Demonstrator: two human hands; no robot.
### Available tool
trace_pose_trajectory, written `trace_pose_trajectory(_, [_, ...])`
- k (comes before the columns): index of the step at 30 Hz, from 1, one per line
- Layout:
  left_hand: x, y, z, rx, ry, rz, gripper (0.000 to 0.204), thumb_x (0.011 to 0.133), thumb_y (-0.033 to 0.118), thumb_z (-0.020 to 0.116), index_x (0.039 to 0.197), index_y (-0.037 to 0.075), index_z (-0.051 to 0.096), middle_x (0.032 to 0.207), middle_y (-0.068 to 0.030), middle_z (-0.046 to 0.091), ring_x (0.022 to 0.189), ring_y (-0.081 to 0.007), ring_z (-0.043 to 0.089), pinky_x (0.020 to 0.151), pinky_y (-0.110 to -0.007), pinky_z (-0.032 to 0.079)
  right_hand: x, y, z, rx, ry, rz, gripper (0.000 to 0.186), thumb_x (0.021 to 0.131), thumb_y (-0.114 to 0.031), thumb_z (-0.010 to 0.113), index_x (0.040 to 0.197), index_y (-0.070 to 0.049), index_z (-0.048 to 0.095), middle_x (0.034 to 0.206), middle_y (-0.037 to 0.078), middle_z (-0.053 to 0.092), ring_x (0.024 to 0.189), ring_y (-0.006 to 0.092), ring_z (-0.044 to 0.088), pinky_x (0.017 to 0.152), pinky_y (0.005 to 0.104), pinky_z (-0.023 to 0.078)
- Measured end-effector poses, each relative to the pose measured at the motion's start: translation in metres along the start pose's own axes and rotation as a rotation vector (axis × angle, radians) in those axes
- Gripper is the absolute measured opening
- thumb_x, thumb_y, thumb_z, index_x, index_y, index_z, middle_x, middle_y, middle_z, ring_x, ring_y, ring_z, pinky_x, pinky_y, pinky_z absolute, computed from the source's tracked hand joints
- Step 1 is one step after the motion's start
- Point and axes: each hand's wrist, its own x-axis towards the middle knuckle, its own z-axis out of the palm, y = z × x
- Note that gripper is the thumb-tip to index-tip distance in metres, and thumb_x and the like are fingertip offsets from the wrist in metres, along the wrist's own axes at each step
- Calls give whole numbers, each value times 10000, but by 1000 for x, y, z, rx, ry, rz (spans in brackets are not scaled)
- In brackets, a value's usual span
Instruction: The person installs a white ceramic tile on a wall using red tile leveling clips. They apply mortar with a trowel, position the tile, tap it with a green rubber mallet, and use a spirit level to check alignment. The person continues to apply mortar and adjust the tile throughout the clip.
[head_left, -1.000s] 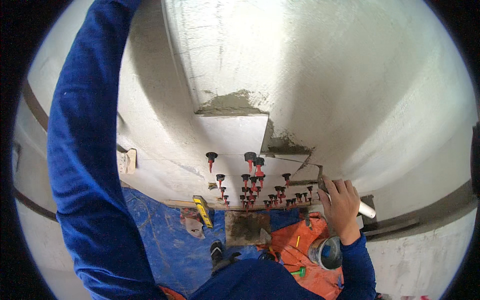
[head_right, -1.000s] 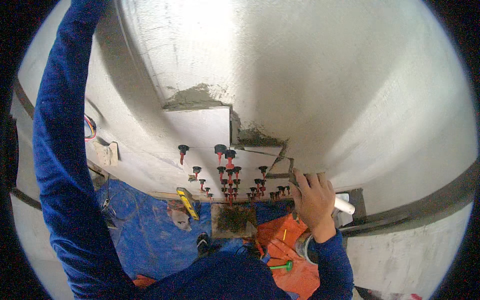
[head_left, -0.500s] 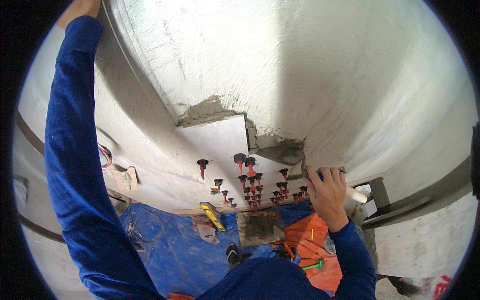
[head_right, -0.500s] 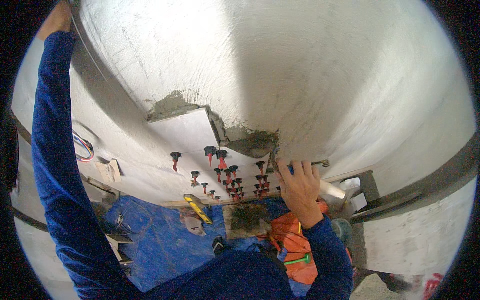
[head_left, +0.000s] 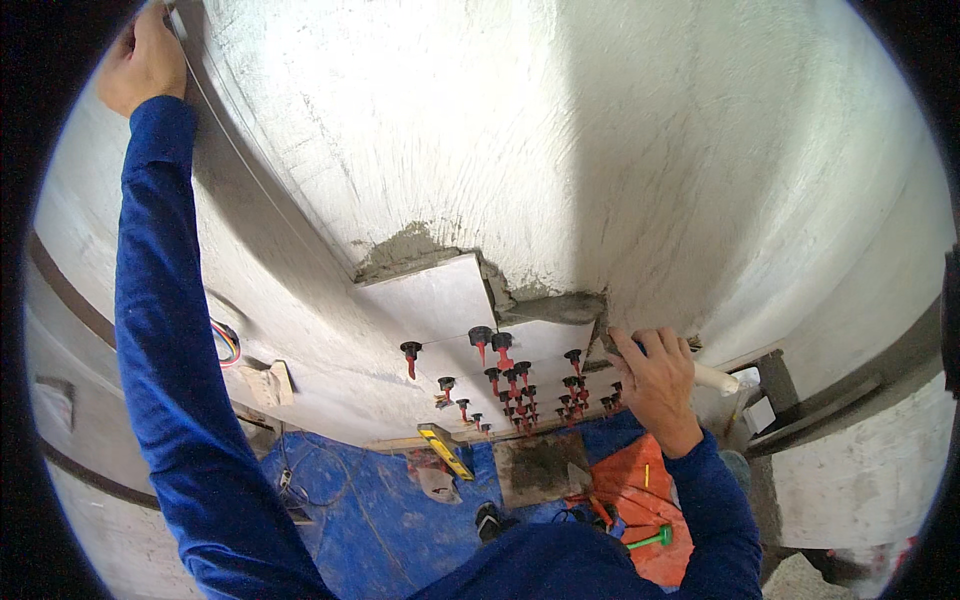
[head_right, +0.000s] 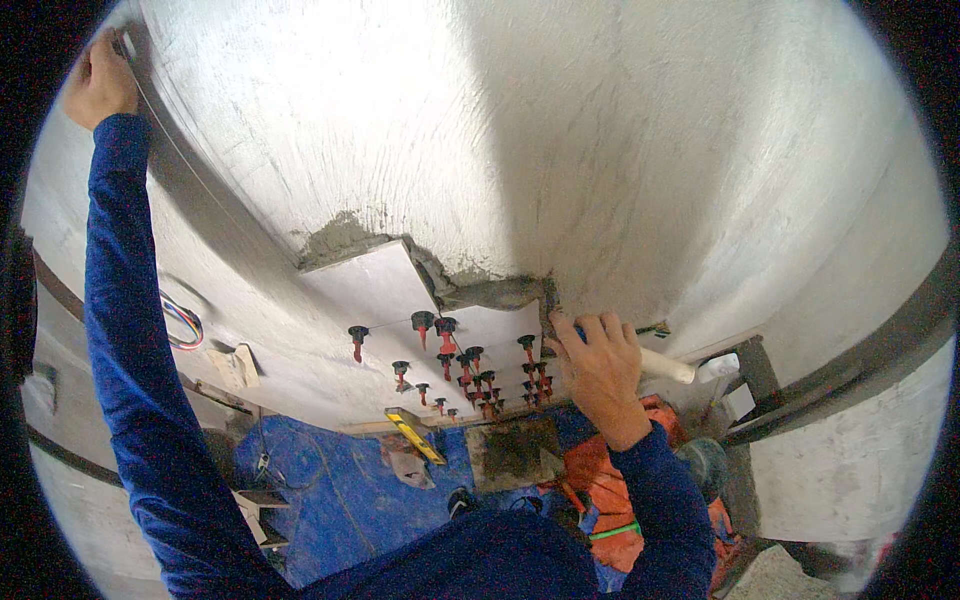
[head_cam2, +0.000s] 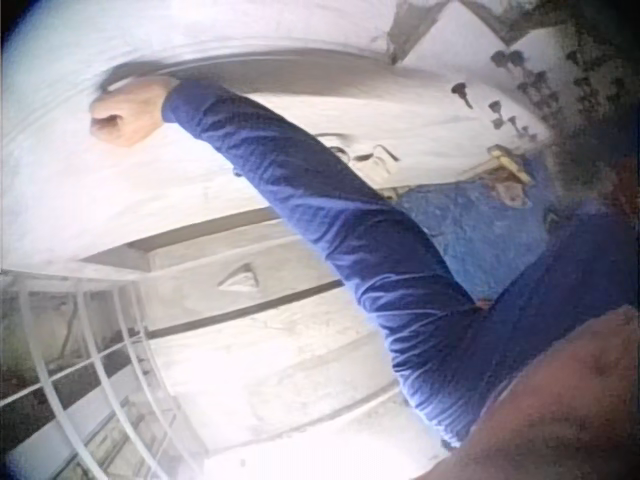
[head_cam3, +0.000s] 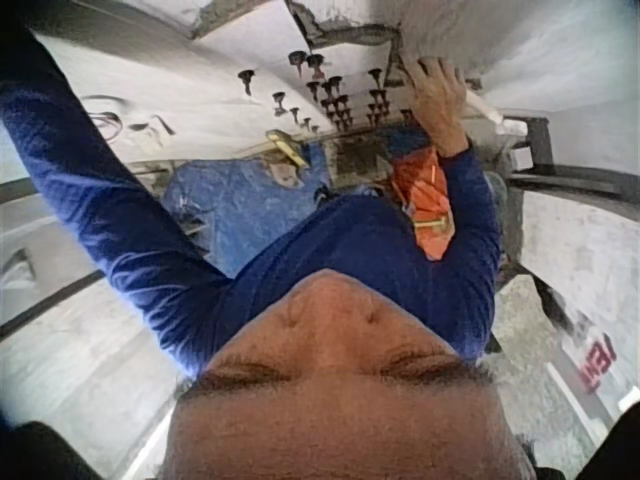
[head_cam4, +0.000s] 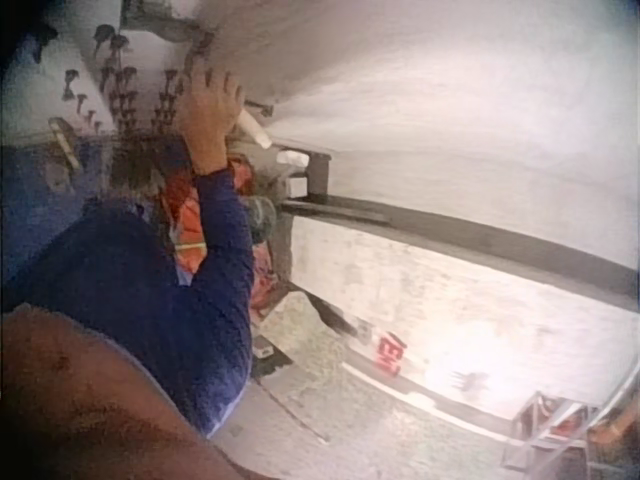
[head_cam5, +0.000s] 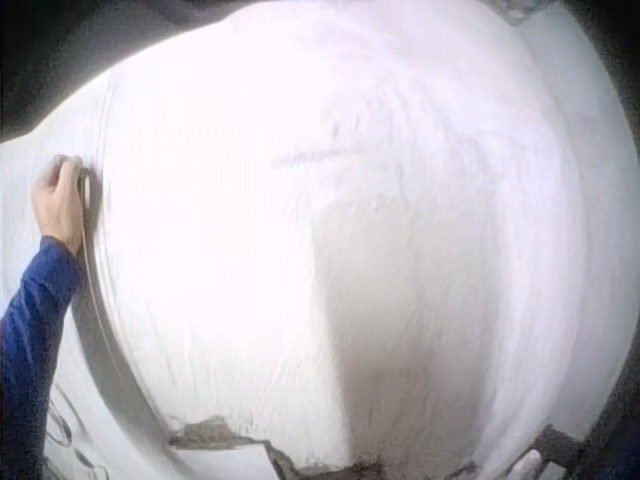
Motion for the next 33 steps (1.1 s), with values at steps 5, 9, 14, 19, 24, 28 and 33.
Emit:
trace_pose_trajectory(5, [-11,28,0,-36,14,22,280,883,258,726,998,31,842,938,-93,819,867,-162,749,834,-280,557,5,-2,-4,24,-1,16,352,877,-235,771,1208,-128,719,956,63,647,916,285,591,770,428,450])
trace_pose_trajectory(9, [-12,32,-1,-19,8,0,283,881,262,733,990,24,839,930,-95,816,866,-162,743,828,-278,552,7,-5,-6,4,22,4,358,881,-239,770,1215,-122,716,958,66,649,911,287,589,762,429,450])
trace_pose_trajectory(14, [-15,33,1,-103,5,-32,316,882,284,738,1001,6,829,931,-91,814,874,-154,733,844,-273,545,6,-10,-6,16,27,31,367,877,-235,779,1219,-119,716,949,70,652,901,285,591,755,425,448])
trace_pose_trajectory(19, [-14,36,-1,-38,20,-11,314,882,288,740,1007,15,829,931,-92,813,877,-152,732,854,-274,545,8,-12,-8,7,58,28,358,866,-226,791,1200,-112,727,942,68,654,898,279,594,755,422,447])
trace_pose_trajectory(24, [-15,36,-1,8,39,12,301,883,295,744,1000,34,833,912,-88,811,864,-144,731,842,-272,546,11,-14,-11,-4,64,37,342,867,-228,793,1183,-106,741,945,72,663,896,280,600,757,420,450])
trace_pose_trajectory(28, [-16,36,0,-41,18,-15,305,889,292,741,993,19,830,886,-81,805,839,-139,726,819,-272,548,13,-15,-14,4,72,41,344,869,-229,794,1184,-100,742,948,77,673,906,287,610,755,426,454])
trace_pose_trajectory(33, [-16,35,0,-78,5,1,306,893,280,737,995,6,828,874,-82,800,830,-144,722,806,-276,549,17,-17,-18,8,94,40,338,870,-223,794,1177,-91,745,954,87,677,916,297,614,757,438,458])
